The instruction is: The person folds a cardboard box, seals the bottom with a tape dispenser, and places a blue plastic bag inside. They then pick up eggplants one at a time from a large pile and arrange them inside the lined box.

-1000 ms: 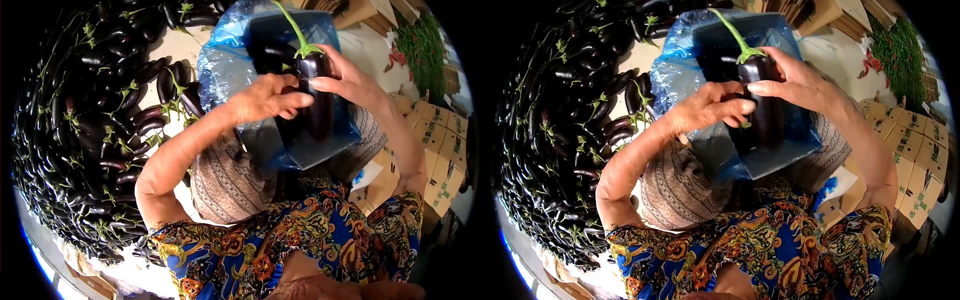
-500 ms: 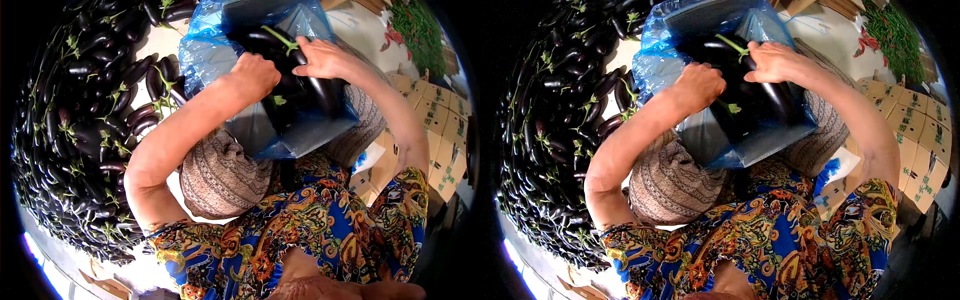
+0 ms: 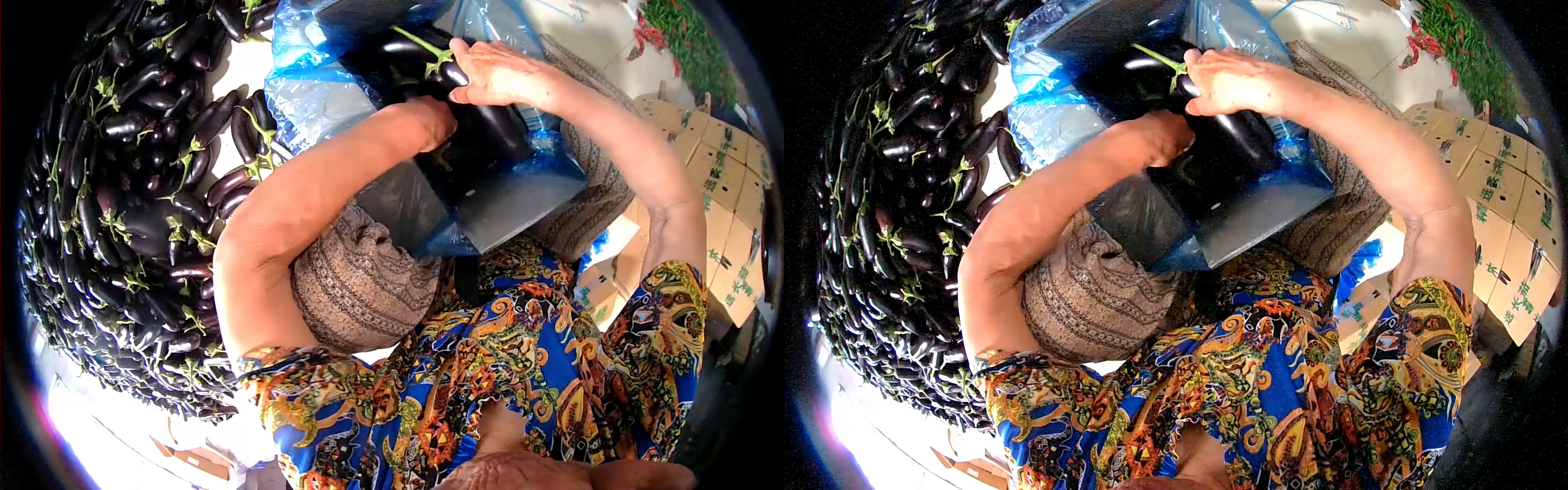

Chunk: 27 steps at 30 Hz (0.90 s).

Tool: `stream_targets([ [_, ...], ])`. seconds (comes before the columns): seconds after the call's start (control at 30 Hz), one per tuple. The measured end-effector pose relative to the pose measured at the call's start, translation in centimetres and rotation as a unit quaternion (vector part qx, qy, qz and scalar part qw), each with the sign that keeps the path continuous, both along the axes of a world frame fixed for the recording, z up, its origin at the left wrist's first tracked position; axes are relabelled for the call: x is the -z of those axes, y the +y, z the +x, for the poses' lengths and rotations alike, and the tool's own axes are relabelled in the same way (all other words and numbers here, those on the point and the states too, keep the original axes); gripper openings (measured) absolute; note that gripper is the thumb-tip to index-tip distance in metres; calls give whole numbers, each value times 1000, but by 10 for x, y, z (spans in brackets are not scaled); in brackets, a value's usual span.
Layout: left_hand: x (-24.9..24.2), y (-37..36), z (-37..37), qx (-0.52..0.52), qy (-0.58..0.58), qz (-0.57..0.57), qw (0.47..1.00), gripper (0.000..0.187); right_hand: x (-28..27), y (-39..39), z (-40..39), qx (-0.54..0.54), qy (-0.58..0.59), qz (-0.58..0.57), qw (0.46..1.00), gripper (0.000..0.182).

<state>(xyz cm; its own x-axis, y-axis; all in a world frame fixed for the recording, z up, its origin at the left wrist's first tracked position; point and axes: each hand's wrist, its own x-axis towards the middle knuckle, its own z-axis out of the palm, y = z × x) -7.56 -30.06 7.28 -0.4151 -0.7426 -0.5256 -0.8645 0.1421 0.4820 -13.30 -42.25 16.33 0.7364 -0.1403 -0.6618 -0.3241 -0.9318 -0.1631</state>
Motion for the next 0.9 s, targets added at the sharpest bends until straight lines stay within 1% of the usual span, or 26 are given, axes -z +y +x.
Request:
stream_targets([
  [0.03,4,5,3,-1,6,-15,1000,23,15,-2,-6,-20,-26,-5,999,57],
  [0.07,2,10,7,-5,11,-30,999,22,18,0,-9,-24,-51,-10,998,56],
  [0.1,-7,15,3,-19,8,-34,999,21,18,0,-8,-17,-50,-16,998,55],
  [0.13,-8,16,-1,-11,-6,-54,998,18,17,0,-7,-11,-50,-22,998,55],
  [0.17,-20,20,4,-48,41,-41,997,17,20,-2,-11,-20,-60,-7,998,52],
  [0.2,-31,22,10,-84,88,-28,992,17,23,-4,-15,-24,-65,6,998,57],
  [0.27,-29,30,15,-60,121,-86,987,16,19,-1,-33,-42,-160,-10,986,68],
  [0.3,-41,36,18,-64,127,-77,987,23,17,0,-42,-118,-213,-56,968,72],
  [0.33,-53,47,27,-81,163,-61,982,31,16,0,-46,-199,-272,-95,937,75],
  [0.37,-54,63,35,-83,222,-136,962,29,13,3,-48,-228,-293,-116,921,76],
  [0.4,-47,85,42,-137,340,-245,898,27,13,9,-40,-199,-242,-127,941,76],
  [0.43,-63,95,52,-148,377,-192,894,27,8,19,-28,-170,-190,-142,957,76],
  [0.47,-75,113,57,-220,413,-154,870,27,-5,33,-15,-80,-51,-153,984,76],
  [0.53,-84,157,72,-345,476,-179,789,25,-8,37,-16,-84,-24,-179,980,74],
  [0.57,-81,181,78,-451,484,-189,725,23,-11,38,-13,-82,-16,-178,980,73],
  [0.6,-68,203,81,-553,540,-157,614,23,-14,37,-13,-76,-9,-182,980,73],
  [0.63,-59,224,83,-662,455,-198,562,22,-12,31,-16,-80,-20,-172,982,72],
  [0.67,-36,242,85,-737,413,-230,482,21,-12,24,-17,-81,-29,-162,983,72],
  [0.7,5,266,90,-802,355,-265,400,20,-16,25,-14,-77,-20,-162,984,73],
  [0.77,71,330,98,-868,260,-286,313,21,-21,23,-10,-87,-11,-168,982,73],
  [0.8,72,344,93,-902,106,-301,292,20,-20,15,-17,-91,-21,-173,980,74],
  [0.83,101,374,97,-906,13,-301,296,20,-22,15,-16,-93,-19,-170,981,74],
  [0.87,117,401,99,-911,-55,-268,307,20,-23,14,-17,-95,-14,-165,982,74],
  [0.9,126,421,101,-924,-58,-272,261,21,-22,11,-20,-103,-25,-161,981,75],
])
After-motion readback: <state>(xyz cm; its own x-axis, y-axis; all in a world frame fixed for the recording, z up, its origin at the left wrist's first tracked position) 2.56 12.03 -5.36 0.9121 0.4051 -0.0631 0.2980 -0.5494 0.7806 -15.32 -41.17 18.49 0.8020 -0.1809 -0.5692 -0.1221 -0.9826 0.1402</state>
